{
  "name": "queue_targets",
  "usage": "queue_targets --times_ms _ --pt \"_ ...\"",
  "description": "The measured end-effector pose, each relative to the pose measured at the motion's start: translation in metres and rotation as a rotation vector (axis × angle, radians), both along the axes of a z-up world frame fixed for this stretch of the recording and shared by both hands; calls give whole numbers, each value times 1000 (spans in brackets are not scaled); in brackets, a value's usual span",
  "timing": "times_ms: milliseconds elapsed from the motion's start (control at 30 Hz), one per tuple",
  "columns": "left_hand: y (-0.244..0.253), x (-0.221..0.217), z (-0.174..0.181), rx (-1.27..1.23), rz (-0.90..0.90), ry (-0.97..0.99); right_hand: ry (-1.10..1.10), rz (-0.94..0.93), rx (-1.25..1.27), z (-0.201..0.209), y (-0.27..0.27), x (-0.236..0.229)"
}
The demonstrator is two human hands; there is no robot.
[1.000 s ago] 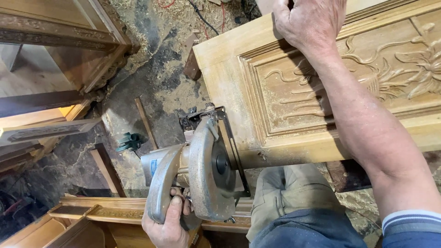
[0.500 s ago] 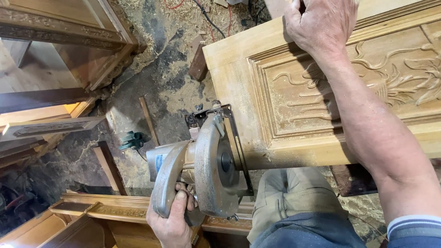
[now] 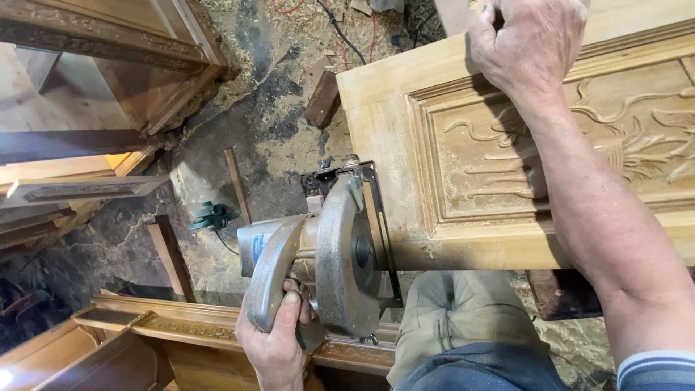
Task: The person uses a circular saw to cut a carved wooden panel, then switches to an angle grinder to smooth the cut edge. The panel is repositioned between steps and placed against a larger wooden structure at the end.
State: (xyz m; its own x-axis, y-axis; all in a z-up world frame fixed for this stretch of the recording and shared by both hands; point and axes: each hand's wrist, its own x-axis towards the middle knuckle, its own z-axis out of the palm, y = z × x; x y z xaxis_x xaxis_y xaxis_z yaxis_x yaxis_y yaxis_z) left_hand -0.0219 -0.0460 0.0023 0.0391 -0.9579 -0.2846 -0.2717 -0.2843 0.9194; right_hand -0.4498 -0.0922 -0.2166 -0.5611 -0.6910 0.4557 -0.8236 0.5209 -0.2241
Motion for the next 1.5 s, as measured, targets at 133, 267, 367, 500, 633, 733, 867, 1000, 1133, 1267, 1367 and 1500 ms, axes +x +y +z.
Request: queue_targets --times_ms 133,267,367,500,633,733,867,1000,1133,1267,1367,1500 --pt "-2 10 -9 -31 -12 -33 12 25 -21 4 1 -1" --pt "-4 16 -11 -41 5 -94 58 71 -15 14 0 1" --pt "-7 14 -9 -56 -28 -117 45 94 -10 15 1 0" --pt "-11 13 -8 -44 -40 -174 65 96 4 10 2 -4" --pt "-11 15 -12 -65 -46 -175 71 107 4 11 2 -4" --pt "-14 12 -11 -54 -38 -133 86 97 1 13 2 -4" --pt "-16 8 -8 -60 -58 -164 84 111 -20 12 3 -4" --pt "-19 4 -6 -26 -25 -168 71 114 -24 10 2 -5" --pt "-23 0 -2 -57 -75 -258 93 112 -17 11 2 -5" --pt "-25 -2 2 -35 -71 -282 102 95 -3 7 2 -5" --pt "-27 -5 3 -34 -74 -264 112 89 -11 9 2 -5" --pt "-29 -8 3 -37 -68 -261 103 89 -20 8 2 -5"
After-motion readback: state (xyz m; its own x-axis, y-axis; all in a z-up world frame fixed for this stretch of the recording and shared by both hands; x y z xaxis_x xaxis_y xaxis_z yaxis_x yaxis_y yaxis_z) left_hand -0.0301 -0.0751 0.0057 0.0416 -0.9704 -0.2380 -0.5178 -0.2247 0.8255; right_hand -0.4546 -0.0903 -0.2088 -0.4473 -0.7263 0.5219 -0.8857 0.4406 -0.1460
